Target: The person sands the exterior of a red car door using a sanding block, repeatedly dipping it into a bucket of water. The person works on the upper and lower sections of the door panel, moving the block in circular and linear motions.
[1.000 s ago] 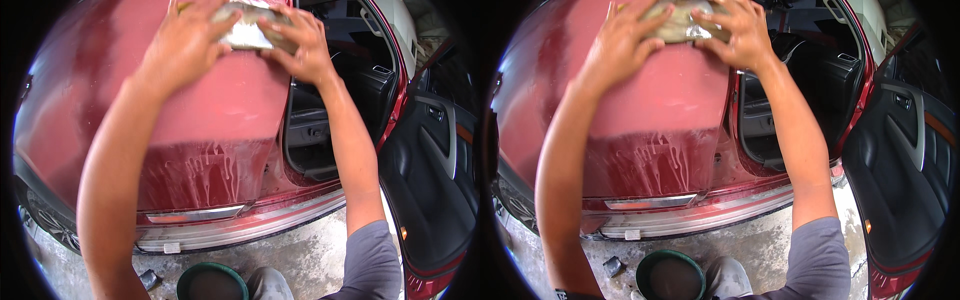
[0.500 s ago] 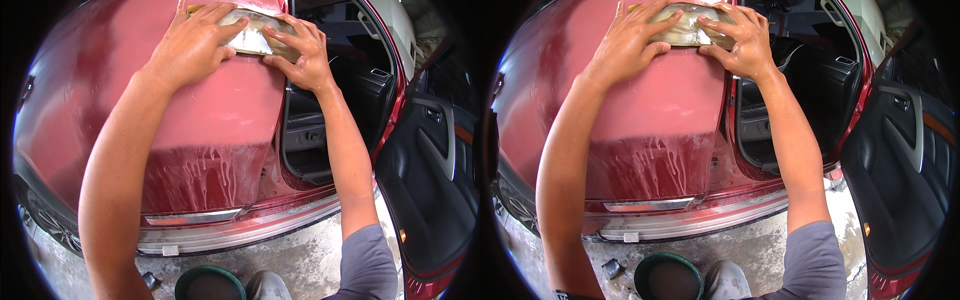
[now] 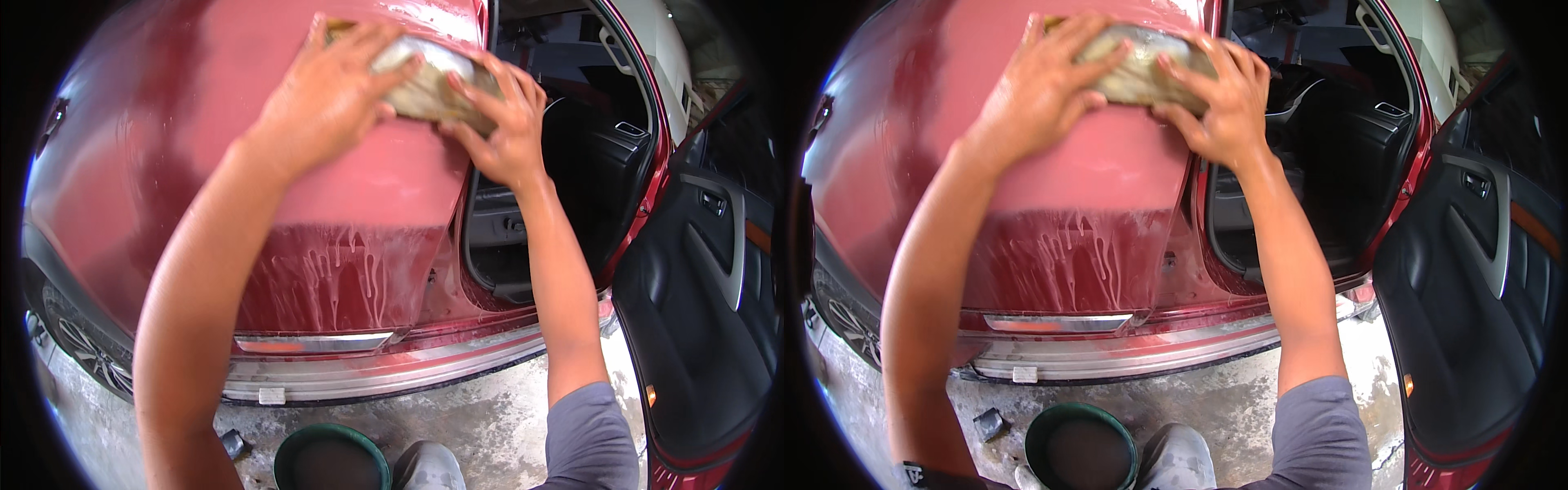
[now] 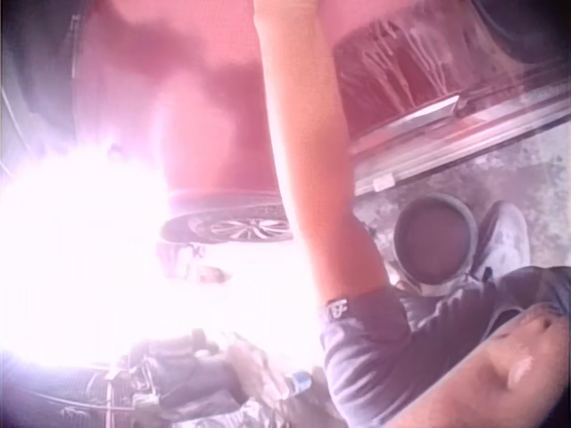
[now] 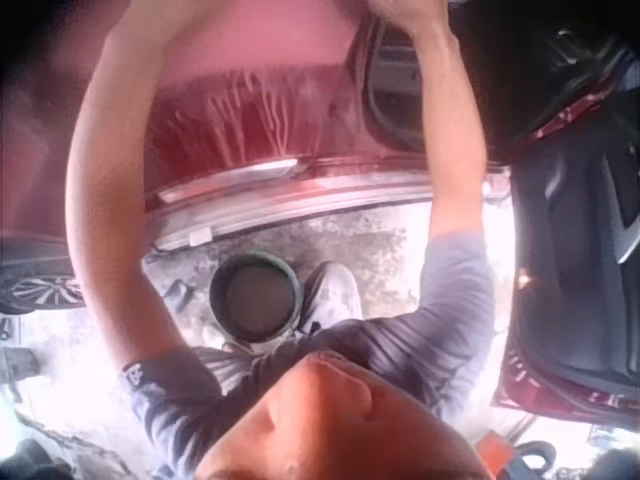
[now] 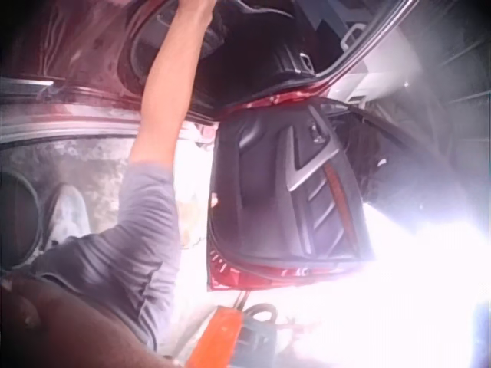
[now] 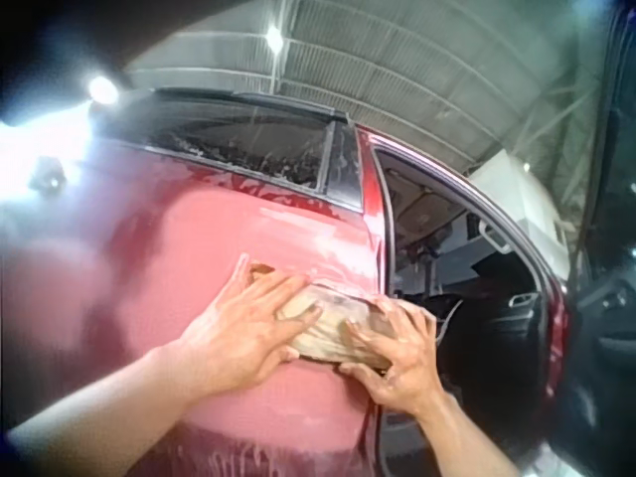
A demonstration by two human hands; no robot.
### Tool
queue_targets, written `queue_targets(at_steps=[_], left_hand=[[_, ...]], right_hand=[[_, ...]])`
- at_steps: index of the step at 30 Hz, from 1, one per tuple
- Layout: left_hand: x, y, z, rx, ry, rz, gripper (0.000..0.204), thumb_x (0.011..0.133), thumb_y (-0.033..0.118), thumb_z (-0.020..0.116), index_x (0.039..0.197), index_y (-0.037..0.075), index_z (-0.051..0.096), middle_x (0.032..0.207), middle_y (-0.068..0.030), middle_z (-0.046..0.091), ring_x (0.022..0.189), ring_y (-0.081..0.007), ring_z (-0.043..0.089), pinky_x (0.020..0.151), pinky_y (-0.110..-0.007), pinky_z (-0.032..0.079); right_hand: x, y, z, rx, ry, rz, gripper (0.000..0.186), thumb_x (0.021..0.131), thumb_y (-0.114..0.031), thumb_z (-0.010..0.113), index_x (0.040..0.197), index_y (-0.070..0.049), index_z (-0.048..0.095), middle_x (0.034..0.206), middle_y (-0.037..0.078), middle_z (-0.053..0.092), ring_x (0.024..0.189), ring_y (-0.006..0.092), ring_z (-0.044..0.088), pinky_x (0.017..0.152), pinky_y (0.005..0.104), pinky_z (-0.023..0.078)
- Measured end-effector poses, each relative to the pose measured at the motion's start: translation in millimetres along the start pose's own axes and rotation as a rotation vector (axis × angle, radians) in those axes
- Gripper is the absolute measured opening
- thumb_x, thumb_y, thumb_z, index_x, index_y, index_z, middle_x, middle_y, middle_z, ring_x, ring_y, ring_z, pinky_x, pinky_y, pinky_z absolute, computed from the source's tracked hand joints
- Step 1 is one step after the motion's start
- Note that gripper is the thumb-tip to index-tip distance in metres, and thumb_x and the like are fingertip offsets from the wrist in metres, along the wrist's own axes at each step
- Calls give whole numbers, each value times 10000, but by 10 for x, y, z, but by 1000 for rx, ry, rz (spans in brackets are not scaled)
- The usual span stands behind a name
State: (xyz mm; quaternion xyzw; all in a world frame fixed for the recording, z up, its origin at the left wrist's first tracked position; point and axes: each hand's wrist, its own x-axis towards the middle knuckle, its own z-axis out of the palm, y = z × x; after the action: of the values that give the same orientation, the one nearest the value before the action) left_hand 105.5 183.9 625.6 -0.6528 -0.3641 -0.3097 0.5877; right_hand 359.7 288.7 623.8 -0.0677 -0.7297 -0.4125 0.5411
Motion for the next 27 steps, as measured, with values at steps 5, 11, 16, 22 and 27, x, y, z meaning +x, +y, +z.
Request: queue_targets(at_steps=[5, 11, 16, 22, 27], left_hand=[[-334, 562, 148, -64, -105, 101, 686, 835, 248, 825, 1490, 205, 627, 1601, -115, 515, 1476, -319, 478, 1283, -602, 301], [16, -93, -186, -19, -48, 66, 560, 918, 267, 742, 1450, 125, 646, 1580, -192, 510, 1486, -351, 454, 1275, -615, 251], [-379, 583, 170, 30, 17, 38, 580, 878, 231, 788, 1444, 210, 665, 1537, -100, 579, 1443, -266, 526, 1267, -603, 296], [446, -181, -109, -47, -99, 100, 577, 887, 267, 771, 1412, 61, 649, 1489, -209, 587, 1422, -361, 516, 1221, -583, 321], [-102, 277, 314, 13, 169, 97, 545, 832, 206, 766, 1372, 159, 708, 1458, -130, 632, 1419, -284, 548, 1227, -601, 358]], right_hand=[[-753, -251, -165, -9, -72, 76, 558, 754, -492, 873, 1250, -245, 808, 1465, 95, 630, 1336, 305, 539, 1128, 475, 306], [141, 33, 82, -16, 25, -71, 552, 736, -436, 890, 1253, -263, 802, 1459, 53, 632, 1289, 323, 548, 1100, 467, 331], [-646, -211, -147, -24, -59, 11, 546, 741, -460, 891, 1244, -263, 812, 1468, 80, 631, 1316, 301, 546, 1106, 428, 313], [262, 483, 34, -49, 13, -127, 572, 741, -417, 899, 1279, -252, 795, 1449, 50, 634, 1292, 299, 557, 1072, 464, 360], [-387, 79, -97, -9, -17, -49, 548, 745, -465, 891, 1241, -248, 812, 1459, 51, 636, 1299, 284, 556, 1073, 451, 355]])
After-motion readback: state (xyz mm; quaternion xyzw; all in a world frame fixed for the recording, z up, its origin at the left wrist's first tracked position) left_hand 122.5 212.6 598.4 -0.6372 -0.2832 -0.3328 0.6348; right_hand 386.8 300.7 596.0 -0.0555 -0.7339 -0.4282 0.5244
